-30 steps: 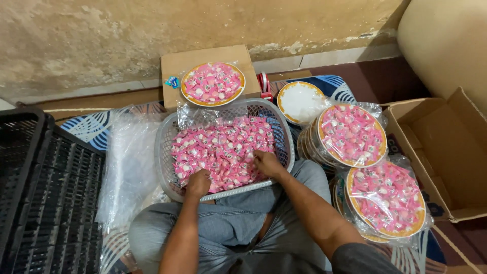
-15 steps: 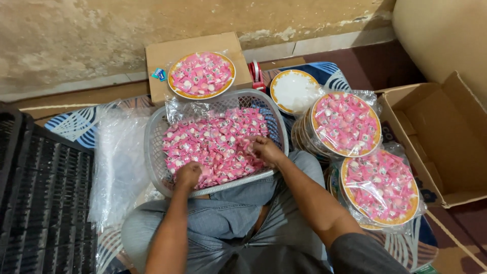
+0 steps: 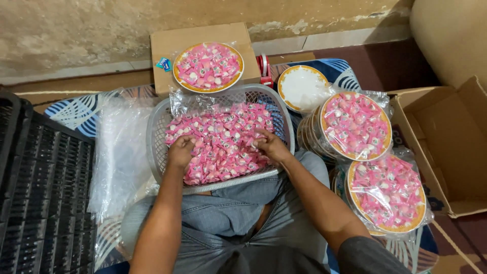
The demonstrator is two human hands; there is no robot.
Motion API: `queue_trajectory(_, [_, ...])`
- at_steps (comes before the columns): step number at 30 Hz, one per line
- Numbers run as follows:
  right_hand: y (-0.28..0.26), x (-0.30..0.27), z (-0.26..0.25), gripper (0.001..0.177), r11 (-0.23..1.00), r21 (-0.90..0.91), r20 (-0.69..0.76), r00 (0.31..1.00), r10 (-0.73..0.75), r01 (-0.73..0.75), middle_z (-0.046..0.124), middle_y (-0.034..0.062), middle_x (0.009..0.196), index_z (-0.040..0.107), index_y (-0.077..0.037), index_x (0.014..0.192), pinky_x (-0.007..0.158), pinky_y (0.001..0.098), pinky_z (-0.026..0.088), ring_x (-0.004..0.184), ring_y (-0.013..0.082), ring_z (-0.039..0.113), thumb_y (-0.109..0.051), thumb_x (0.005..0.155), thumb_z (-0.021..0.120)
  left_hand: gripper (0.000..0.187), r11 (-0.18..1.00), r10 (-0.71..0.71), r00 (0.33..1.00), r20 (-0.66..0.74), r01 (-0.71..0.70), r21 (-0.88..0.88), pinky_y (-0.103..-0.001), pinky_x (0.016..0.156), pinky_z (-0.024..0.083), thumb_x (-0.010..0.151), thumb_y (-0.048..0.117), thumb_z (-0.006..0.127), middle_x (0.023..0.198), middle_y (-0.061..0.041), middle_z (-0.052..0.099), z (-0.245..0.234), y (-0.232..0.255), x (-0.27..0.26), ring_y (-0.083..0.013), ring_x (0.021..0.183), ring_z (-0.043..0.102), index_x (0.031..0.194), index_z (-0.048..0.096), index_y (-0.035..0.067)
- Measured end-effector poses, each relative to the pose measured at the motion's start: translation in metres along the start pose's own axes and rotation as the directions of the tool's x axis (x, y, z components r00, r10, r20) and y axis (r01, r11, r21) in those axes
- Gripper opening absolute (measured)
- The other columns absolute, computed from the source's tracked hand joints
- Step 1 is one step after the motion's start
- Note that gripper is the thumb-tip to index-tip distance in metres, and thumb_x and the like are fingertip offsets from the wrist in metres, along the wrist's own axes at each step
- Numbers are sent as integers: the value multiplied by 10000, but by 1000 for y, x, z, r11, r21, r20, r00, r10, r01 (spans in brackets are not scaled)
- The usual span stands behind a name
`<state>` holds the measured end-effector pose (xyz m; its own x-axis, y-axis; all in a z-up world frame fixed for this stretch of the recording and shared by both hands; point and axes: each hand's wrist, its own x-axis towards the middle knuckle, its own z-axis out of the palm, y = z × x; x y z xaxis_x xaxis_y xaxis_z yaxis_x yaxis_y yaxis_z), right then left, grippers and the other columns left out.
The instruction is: Packing small pink packaged food items from a basket onto decorative plates and stacking them.
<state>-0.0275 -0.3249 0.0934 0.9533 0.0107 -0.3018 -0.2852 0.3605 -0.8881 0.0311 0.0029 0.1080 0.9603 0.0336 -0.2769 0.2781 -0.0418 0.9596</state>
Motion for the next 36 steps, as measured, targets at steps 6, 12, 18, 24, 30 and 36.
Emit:
queue_trajectory(6, [-24,21,4,217,951,-265,-40,983,-178,161,676,76,814,728,-30,1089,583,277,629,663,156,678,-75,881,773,221,996,65,996,-55,-68,-55,-202,591,566,998,165,663,910,-18,645,11,16,35,-105,827,595,1201,666,80])
queue_trajectory(12, [-129,46,72,286,657,-710,-93,891,-445,254,761,-29,871,785,-274,1130,786,286,574,860,139,732,-373,863,809,200,947,319,931,-180,-322,12,-253,698,530,953,147,730,896,-28,698,34,107,59,-105,819,624,1145,691,109])
queue_trajectory(18, [-166,95,105,274,578,-728,2,845,-535,368,790,59,970,766,-195,1157,863,400,591,966,261,752,-242,887,747,179,873,400,881,-253,-282,397,-207,747,533,878,382,768,910,167,765,64,109,174,-25,881,722,1044,703,360])
queue_trajectory(24, [-153,109,89,280,453,-846,-74,780,-622,281,767,104,924,757,-158,1066,836,497,569,949,350,728,-400,948,681,224,505,840,504,-201,-592,628,-430,936,496,935,187,769,1105,-79,664,60,128,121,-299,1071,668,1132,680,129])
queue_trajectory(30, [-57,58,14,386,385,-923,-166,911,-377,-9,756,84,840,745,-160,940,796,464,572,883,332,736,-466,1001,517,215,440,854,482,-197,-466,768,-375,648,540,1008,179,654,683,-67,606,6,-10,72,-312,673,665,795,628,170])
queue_trajectory(36, [-9,24,11,709,138,-985,142,951,274,107,664,344,1240,498,-57,1438,1094,593,445,1265,536,561,-455,858,586,667,407,34,982,185,-183,895,-524,978,558,814,367,780,1291,-189,602,10,-95,13,-391,1195,648,1429,592,190])
